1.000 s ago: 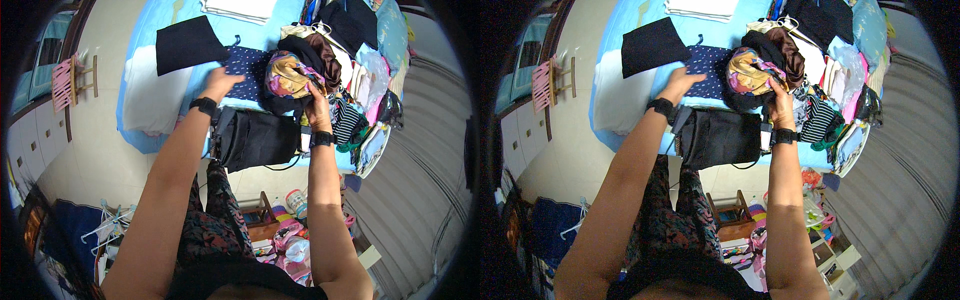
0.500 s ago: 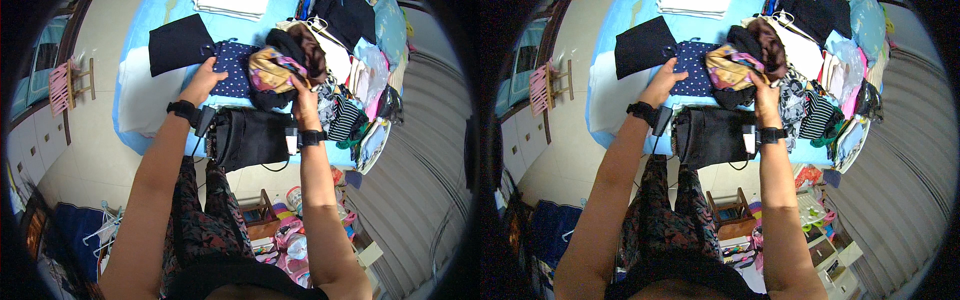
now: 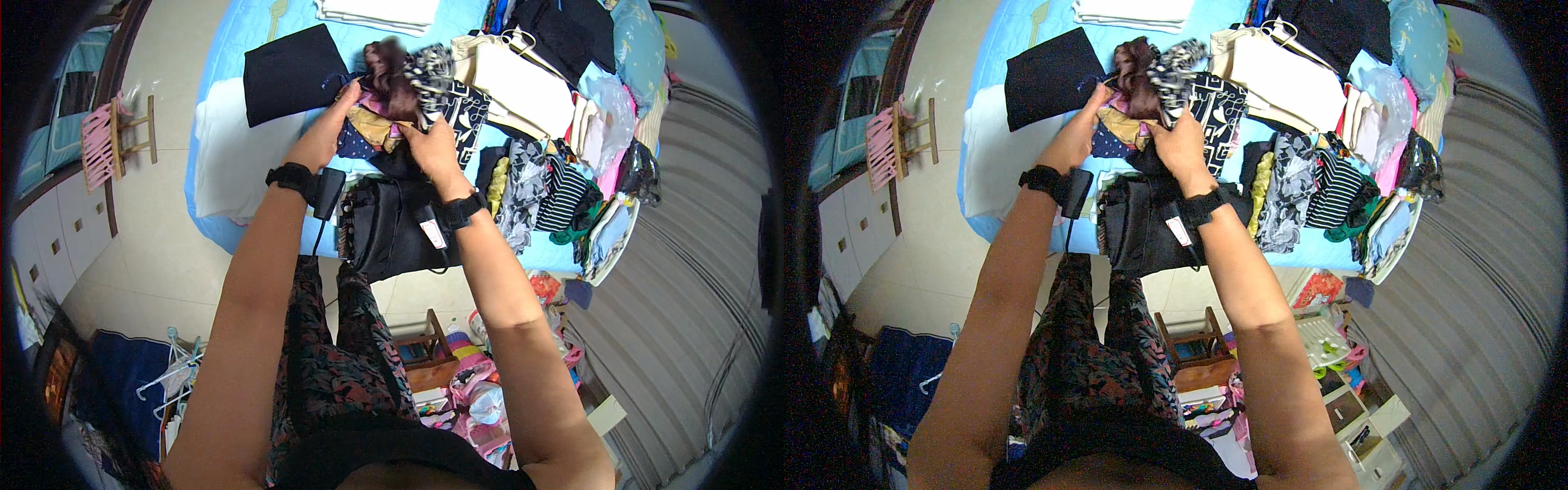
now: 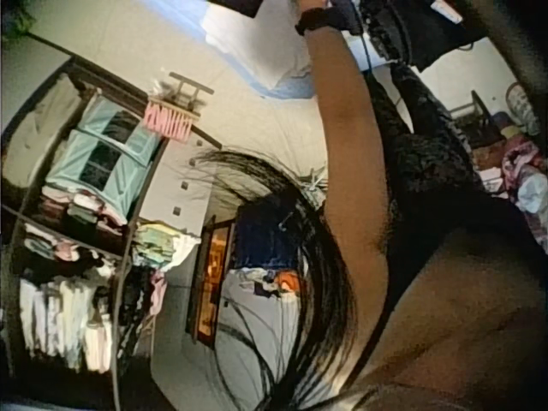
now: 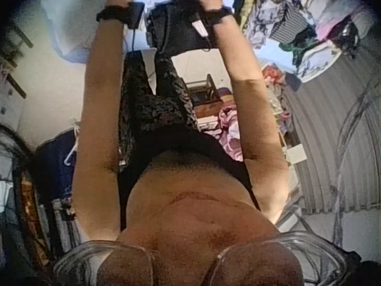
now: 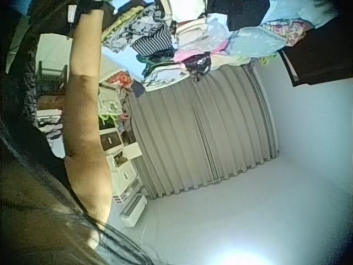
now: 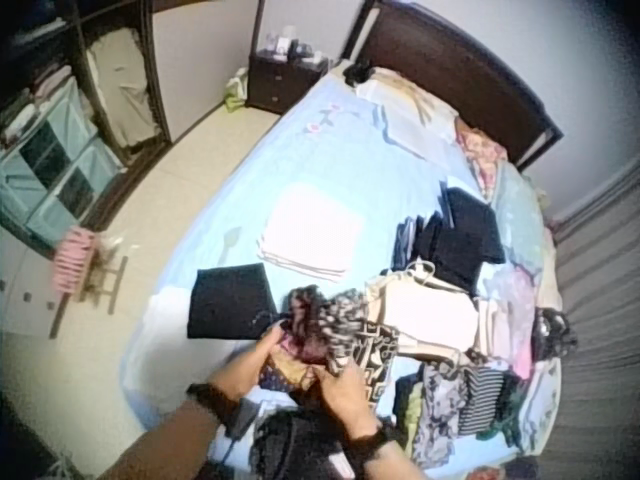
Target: Fold laundry on a bed and place folded stacks into a wardrobe.
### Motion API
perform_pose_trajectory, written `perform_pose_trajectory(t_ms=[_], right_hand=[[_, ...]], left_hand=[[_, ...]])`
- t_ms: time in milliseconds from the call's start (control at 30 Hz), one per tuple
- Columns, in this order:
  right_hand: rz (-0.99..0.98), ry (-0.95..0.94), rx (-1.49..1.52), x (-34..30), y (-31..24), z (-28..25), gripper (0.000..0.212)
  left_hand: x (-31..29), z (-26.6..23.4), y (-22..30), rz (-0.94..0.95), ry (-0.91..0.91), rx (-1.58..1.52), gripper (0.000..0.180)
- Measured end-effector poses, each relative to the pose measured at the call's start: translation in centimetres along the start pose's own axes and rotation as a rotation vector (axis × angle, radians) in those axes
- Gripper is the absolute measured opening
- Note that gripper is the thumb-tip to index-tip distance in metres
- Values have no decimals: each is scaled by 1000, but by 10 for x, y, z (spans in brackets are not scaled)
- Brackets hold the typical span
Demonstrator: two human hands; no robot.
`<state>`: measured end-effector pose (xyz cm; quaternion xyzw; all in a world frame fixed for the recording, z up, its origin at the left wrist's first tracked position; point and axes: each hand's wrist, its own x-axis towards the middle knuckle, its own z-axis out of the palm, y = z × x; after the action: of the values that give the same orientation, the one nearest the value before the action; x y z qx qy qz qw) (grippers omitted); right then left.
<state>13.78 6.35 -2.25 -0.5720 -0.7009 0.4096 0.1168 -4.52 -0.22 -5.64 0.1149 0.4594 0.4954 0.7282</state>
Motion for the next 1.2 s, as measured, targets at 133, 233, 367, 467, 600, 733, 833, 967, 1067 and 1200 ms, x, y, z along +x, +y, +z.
perform_pose_trajectory(t_ms=[133,233,367,467,600,733,833,967,1067,1200], right_hand=[[-49,-26,-107,-1,2,-3,65],[-206,-49,-153,-9,-9,4,82],[-276,-323,-179,-15,-57,26,108],[-65,-487,-326,-13,-21,6,114],[-117,-353,126,1,-5,-4,74],[76,321,-22,0,27,-39,69],[463,285,-46,7,53,-64,100],[384,105,638,20,100,-51,95],[253,50,485,29,111,-59,54],[347,24,370,63,147,-85,45]], left_hand=[[4,16,6,-108,37,-206,73],[9,8,3,-132,-163,-383,76],[-5,-69,-4,329,-124,482,61],[-5,22,18,-178,47,298,80],[3,30,20,2,15,183,47],[15,9,26,-216,38,251,52],[27,13,24,-212,231,400,74],[39,4,12,-199,239,466,76],[32,29,21,-319,201,486,80],[41,42,8,-142,260,682,78]])
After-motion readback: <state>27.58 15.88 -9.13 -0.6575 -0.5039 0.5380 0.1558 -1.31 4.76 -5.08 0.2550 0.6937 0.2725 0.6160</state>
